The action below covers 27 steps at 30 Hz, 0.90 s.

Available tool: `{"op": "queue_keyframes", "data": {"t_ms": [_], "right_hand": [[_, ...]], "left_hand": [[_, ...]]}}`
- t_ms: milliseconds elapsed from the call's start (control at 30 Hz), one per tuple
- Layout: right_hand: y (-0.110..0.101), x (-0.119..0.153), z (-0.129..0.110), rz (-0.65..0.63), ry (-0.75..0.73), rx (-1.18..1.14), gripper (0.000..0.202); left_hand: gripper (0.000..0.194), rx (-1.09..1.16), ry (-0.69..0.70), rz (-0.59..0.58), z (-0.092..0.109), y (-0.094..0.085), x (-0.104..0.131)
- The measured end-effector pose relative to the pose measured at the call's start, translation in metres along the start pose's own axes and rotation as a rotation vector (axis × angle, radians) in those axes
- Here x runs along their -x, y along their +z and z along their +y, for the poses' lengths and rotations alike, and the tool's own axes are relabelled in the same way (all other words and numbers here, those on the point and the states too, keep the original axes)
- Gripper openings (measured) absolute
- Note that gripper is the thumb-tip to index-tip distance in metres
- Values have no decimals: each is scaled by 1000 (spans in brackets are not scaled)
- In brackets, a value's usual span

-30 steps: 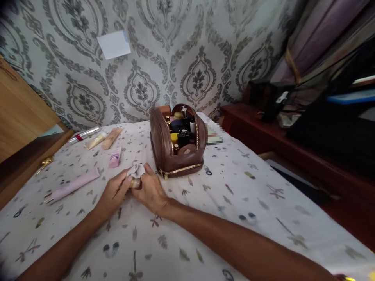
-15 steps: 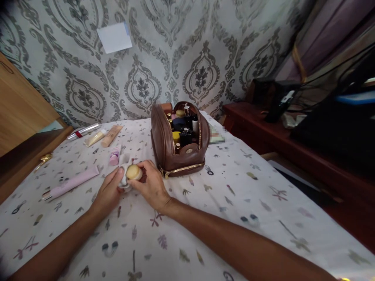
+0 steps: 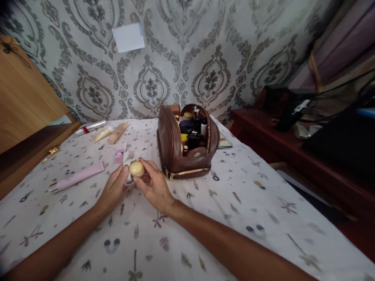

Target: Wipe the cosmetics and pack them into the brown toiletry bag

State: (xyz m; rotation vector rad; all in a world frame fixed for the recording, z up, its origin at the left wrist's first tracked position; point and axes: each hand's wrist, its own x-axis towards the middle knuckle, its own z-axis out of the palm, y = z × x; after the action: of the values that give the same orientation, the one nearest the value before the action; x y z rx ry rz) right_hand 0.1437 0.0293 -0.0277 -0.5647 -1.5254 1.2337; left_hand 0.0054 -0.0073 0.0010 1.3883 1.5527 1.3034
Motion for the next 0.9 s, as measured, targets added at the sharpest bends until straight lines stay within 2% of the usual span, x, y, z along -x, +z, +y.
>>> {"op": "queue_keyframes", "data": {"t_ms": [133, 300, 433, 567, 667, 767, 900], "right_hand": [[-1, 1, -1, 50, 63, 37, 38], [-5, 0, 3, 173, 70, 249, 35], [-5, 0, 1, 92, 53, 250, 34], [-3, 2, -2, -27, 2, 126, 43], [-2, 3, 0, -43, 27, 58, 44], [-1, 2, 3, 30, 67, 65, 45], [-4, 2, 4, 148, 67, 208, 49]], "left_hand": [[55, 37, -19, 35, -1, 0, -1], [49, 30, 42, -92, 9, 3, 7], [41, 3, 97, -126, 9, 2, 8], [39, 1, 92, -36, 3, -2, 2], [39, 4, 37, 27, -1, -4, -3], [42, 60, 2, 4, -1, -3, -2], [42, 88, 57, -85, 6, 1, 7]]}}
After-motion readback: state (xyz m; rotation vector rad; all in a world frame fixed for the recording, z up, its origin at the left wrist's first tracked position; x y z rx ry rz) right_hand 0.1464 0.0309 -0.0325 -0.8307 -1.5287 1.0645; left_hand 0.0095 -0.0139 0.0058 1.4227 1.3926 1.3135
